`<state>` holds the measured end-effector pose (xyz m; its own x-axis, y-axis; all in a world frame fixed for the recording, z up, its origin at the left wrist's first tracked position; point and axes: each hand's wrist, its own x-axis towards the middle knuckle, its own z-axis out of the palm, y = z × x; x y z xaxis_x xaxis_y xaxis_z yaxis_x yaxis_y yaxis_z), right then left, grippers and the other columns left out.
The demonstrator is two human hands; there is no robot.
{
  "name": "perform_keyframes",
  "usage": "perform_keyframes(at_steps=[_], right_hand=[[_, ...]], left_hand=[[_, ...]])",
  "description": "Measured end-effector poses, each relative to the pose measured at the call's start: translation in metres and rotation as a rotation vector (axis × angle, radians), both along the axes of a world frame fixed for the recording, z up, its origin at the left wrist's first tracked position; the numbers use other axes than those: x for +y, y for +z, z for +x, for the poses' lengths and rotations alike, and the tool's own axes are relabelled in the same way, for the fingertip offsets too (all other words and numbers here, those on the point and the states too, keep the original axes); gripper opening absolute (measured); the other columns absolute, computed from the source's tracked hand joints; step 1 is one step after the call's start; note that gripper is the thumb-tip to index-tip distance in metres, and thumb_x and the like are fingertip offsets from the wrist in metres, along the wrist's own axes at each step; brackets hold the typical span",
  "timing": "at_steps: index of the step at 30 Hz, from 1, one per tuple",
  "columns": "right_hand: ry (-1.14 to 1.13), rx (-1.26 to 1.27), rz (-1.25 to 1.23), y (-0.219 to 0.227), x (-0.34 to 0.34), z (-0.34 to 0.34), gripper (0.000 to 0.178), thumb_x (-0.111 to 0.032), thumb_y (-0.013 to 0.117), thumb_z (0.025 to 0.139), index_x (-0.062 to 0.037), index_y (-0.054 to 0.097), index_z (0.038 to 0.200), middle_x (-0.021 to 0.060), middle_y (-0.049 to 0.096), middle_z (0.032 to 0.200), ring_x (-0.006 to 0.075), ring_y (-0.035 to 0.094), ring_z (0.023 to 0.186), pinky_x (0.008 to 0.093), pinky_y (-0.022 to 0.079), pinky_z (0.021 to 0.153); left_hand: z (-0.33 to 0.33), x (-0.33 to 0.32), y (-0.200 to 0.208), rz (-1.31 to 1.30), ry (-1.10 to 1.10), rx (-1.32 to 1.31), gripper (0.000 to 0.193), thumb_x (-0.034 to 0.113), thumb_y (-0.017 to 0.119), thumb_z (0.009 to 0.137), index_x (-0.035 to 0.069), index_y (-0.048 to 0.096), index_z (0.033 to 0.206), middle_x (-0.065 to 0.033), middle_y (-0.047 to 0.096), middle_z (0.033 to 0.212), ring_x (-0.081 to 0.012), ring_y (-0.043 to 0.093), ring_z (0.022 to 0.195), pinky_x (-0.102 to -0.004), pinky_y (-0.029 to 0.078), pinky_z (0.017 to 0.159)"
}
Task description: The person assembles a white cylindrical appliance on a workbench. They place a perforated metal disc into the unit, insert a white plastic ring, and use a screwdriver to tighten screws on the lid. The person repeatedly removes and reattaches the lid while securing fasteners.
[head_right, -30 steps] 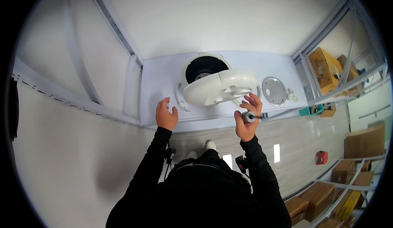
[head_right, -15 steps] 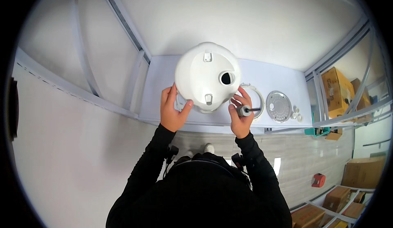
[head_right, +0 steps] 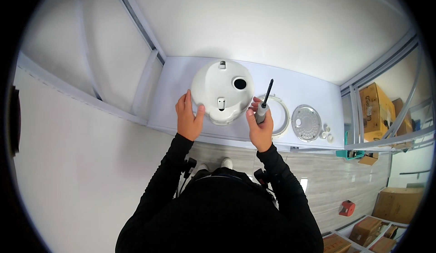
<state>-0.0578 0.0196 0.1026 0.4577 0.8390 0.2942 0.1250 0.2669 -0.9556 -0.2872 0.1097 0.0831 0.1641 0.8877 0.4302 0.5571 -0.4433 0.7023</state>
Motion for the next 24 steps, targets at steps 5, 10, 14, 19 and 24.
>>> perform_keyframes(at_steps=[5, 10, 14, 19, 24], right_hand=[[0.233, -0.127, -0.077, -0.010, -0.016, 0.011, 0.018, -0.009, 0.071, 0.093, -0.0001, 0.060, 0.103, 0.0106, 0.064, 0.105, 0.0161, 0.060, 0.092, 0.0325, 0.050, 0.083], [0.355, -0.341, -0.019, -0.016, -0.020, 0.009, 0.028, 0.000, 0.072, 0.080, 0.0023, 0.064, 0.107, 0.0182, 0.068, 0.113, 0.0344, 0.068, 0.101, 0.0368, 0.052, 0.090], [0.369, -0.279, -0.002, -0.022, -0.021, -0.002, 0.028, -0.001, 0.072, 0.082, 0.0019, 0.065, 0.109, 0.0182, 0.068, 0.113, 0.0330, 0.068, 0.101, 0.0371, 0.052, 0.090], [0.347, -0.012, -0.154, -0.028, -0.021, -0.006, 0.026, -0.003, 0.073, 0.088, -0.0002, 0.065, 0.113, 0.0149, 0.069, 0.107, 0.0269, 0.069, 0.096, 0.0352, 0.053, 0.086], [0.352, -0.183, -0.146, -0.026, -0.016, -0.004, 0.025, -0.008, 0.074, 0.091, -0.0008, 0.065, 0.113, 0.0088, 0.069, 0.101, 0.0171, 0.065, 0.092, 0.0320, 0.051, 0.082]], left_hand=[[0.003, -0.020, -0.023, -0.038, 0.020, -0.327, 0.042, 0.026, 0.064, 0.097, -0.003, 0.053, 0.126, -0.0209, 0.054, 0.124, -0.0341, 0.052, 0.109, -0.0441, 0.045, 0.093], [0.014, -0.043, -0.019, 0.083, -0.187, -0.239, 0.039, 0.017, 0.077, 0.087, 0.002, 0.054, 0.115, -0.0157, 0.058, 0.110, -0.0299, 0.056, 0.096, -0.0397, 0.047, 0.083], [0.024, -0.047, -0.026, 0.094, -0.137, -0.299, 0.045, 0.014, 0.085, 0.080, 0.002, 0.055, 0.112, -0.0141, 0.059, 0.108, -0.0273, 0.058, 0.094, -0.0378, 0.050, 0.083], [0.031, -0.047, -0.036, -0.026, -0.083, -0.466, 0.038, 0.012, 0.086, 0.079, 0.002, 0.059, 0.104, -0.0104, 0.063, 0.097, -0.0213, 0.064, 0.086, -0.0336, 0.054, 0.079], [0.028, -0.046, -0.036, -0.168, -0.119, -0.596, 0.031, 0.009, 0.086, 0.081, 0.001, 0.062, 0.099, -0.0064, 0.066, 0.091, -0.0149, 0.065, 0.080, -0.0302, 0.056, 0.075]])
